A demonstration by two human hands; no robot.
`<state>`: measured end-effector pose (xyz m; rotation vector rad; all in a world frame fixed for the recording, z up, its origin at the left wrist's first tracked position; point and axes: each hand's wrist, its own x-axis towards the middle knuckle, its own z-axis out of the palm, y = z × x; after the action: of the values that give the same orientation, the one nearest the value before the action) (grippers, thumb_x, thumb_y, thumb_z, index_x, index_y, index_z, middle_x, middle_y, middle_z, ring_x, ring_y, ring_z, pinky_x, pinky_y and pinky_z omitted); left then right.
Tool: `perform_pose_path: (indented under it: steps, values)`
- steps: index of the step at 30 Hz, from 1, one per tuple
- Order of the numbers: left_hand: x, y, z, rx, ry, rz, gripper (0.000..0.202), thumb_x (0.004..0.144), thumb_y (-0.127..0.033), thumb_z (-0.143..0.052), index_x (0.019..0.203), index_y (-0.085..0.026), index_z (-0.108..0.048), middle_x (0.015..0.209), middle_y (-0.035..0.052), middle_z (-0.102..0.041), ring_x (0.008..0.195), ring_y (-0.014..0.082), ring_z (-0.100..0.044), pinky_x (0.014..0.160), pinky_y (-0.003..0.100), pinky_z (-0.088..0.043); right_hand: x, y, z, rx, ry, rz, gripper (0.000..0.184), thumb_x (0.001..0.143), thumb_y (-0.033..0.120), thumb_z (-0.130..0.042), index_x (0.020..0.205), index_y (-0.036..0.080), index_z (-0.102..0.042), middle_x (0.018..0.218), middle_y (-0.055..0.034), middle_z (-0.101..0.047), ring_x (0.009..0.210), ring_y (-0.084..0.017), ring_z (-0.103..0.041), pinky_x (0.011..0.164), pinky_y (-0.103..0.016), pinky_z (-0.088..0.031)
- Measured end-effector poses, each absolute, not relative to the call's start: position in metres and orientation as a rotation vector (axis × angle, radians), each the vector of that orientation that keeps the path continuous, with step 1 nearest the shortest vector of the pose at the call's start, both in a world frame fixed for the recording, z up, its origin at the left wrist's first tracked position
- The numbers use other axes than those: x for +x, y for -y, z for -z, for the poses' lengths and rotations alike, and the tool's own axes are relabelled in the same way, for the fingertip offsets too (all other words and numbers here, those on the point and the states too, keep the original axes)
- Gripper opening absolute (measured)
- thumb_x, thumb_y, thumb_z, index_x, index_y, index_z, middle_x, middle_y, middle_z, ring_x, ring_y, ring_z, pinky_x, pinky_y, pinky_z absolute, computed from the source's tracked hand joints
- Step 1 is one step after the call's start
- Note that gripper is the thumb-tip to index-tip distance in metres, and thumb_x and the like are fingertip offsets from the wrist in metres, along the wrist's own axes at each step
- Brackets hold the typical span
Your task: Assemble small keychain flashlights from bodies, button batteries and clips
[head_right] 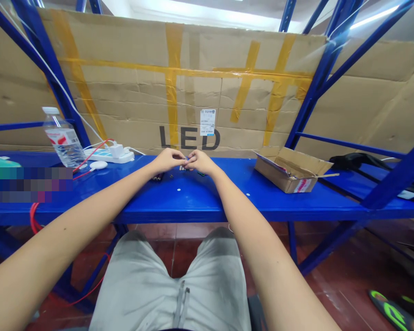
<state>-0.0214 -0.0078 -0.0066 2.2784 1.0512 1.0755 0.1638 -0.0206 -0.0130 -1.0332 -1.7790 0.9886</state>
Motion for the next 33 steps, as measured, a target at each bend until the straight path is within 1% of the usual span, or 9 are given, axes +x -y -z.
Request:
perform_pose_path:
  steps: [2, 5, 8, 9, 12, 15, 20, 27, 33]
  values:
    - [-0.024, 0.005, 0.006, 2.237, -1.04, -1.12, 0.027, 0.072, -0.039, -0.073, 0.08, -0.013, -0.075, 0.078, 0.0058, -0.074, 0.076, 0.0198, -0.066, 0.069, 0.029, -0.048, 0.16, 0.02, 0.013, -1.076, 1.789, -0.903, 0.04, 0.068, 0.007, -0.081, 0.09, 0.018, -0.05, 0.074, -0.003, -0.074, 0.064, -0.015, -0.067, 0.064, -0.026, -0.054]
    - [-0.029, -0.001, 0.003, 2.163, -1.089, -1.306, 0.02, 0.073, -0.033, -0.07, 0.076, -0.014, -0.072, 0.079, 0.0054, -0.074, 0.079, 0.0193, -0.066, 0.074, 0.03, -0.049, 0.151, 0.022, 0.014, -1.197, 1.811, -0.634, 0.033, 0.071, 0.021, -0.082, 0.09, 0.017, -0.056, 0.077, -0.0036, -0.073, 0.068, -0.016, -0.067, 0.064, -0.026, -0.05]
    - [-0.036, -0.011, 0.001, 1.997, -1.161, -1.506, 0.012, 0.075, -0.026, -0.066, 0.076, -0.015, -0.068, 0.078, 0.0051, -0.072, 0.079, 0.0184, -0.066, 0.077, 0.03, -0.052, 0.139, 0.027, 0.018, -1.24, 2.028, -0.358, 0.018, 0.08, 0.028, -0.076, 0.078, 0.017, -0.063, 0.079, -0.0053, -0.073, 0.075, -0.017, -0.066, 0.068, -0.027, -0.048]
    - [-0.038, -0.014, 0.001, 1.919, -1.174, -1.549, 0.01, 0.076, -0.025, -0.065, 0.077, -0.015, -0.067, 0.079, 0.0051, -0.072, 0.079, 0.0181, -0.067, 0.076, 0.029, -0.053, 0.134, 0.03, 0.02, -1.212, 2.132, -0.315, 0.018, 0.084, 0.03, -0.073, 0.074, 0.017, -0.065, 0.079, -0.0057, -0.073, 0.075, -0.017, -0.065, 0.069, -0.027, -0.047]
    - [-0.041, -0.02, 0.001, 1.715, -1.149, -1.582, 0.007, 0.078, -0.021, -0.062, 0.083, -0.016, -0.063, 0.081, 0.0048, -0.071, 0.077, 0.0171, -0.068, 0.071, 0.028, -0.056, 0.119, 0.034, 0.026, -1.126, 2.342, -0.222, 0.017, 0.086, 0.032, -0.071, 0.075, 0.018, -0.071, 0.081, -0.0063, -0.075, 0.075, -0.018, -0.065, 0.069, -0.026, -0.045]
    - [-0.04, -0.017, 0.002, 1.596, -1.08, -1.532, 0.007, 0.082, -0.019, -0.059, 0.089, -0.017, -0.06, 0.082, 0.0041, -0.069, 0.073, 0.0162, -0.069, 0.065, 0.029, -0.058, 0.109, 0.033, 0.031, -1.108, 2.434, -0.126, 0.008, 0.084, 0.022, -0.072, 0.077, 0.018, -0.075, 0.083, -0.0071, -0.076, 0.076, -0.019, -0.066, 0.07, -0.026, -0.045]
    - [-0.034, -0.007, 0.002, 1.544, -1.001, -1.487, 0.009, 0.087, -0.015, -0.055, 0.094, -0.017, -0.059, 0.074, 0.0007, -0.061, 0.072, 0.0143, -0.066, 0.064, 0.03, -0.061, 0.124, 0.025, 0.027, -1.089, 2.315, -0.264, 0.009, 0.08, 0.01, -0.07, 0.08, 0.017, -0.076, 0.081, -0.0046, -0.076, 0.077, -0.018, -0.067, 0.075, -0.026, -0.048]
    - [-0.029, -0.007, 0.012, 1.768, -1.012, -1.339, 0.011, 0.083, -0.019, -0.068, 0.093, -0.015, -0.064, 0.076, 0.0025, -0.063, 0.07, 0.0135, -0.062, 0.065, 0.03, -0.059, 0.167, 0.021, 0.005, -1.041, 1.752, -0.575, 0.005, 0.079, 0.017, -0.069, 0.081, 0.014, -0.072, 0.074, -0.0049, -0.074, 0.069, -0.017, -0.067, 0.072, -0.029, -0.053]
    - [-0.024, -0.004, 0.017, 2.026, -0.996, -1.205, 0.016, 0.081, -0.023, -0.067, 0.094, -0.014, -0.068, 0.078, 0.0031, -0.068, 0.074, 0.0157, -0.063, 0.068, 0.028, -0.052, 0.167, 0.016, 0.008, -0.968, 1.733, -0.513, 0.005, 0.076, 0.019, -0.068, 0.079, 0.015, -0.069, 0.071, -0.0033, -0.071, 0.07, -0.017, -0.066, 0.072, -0.029, -0.052]
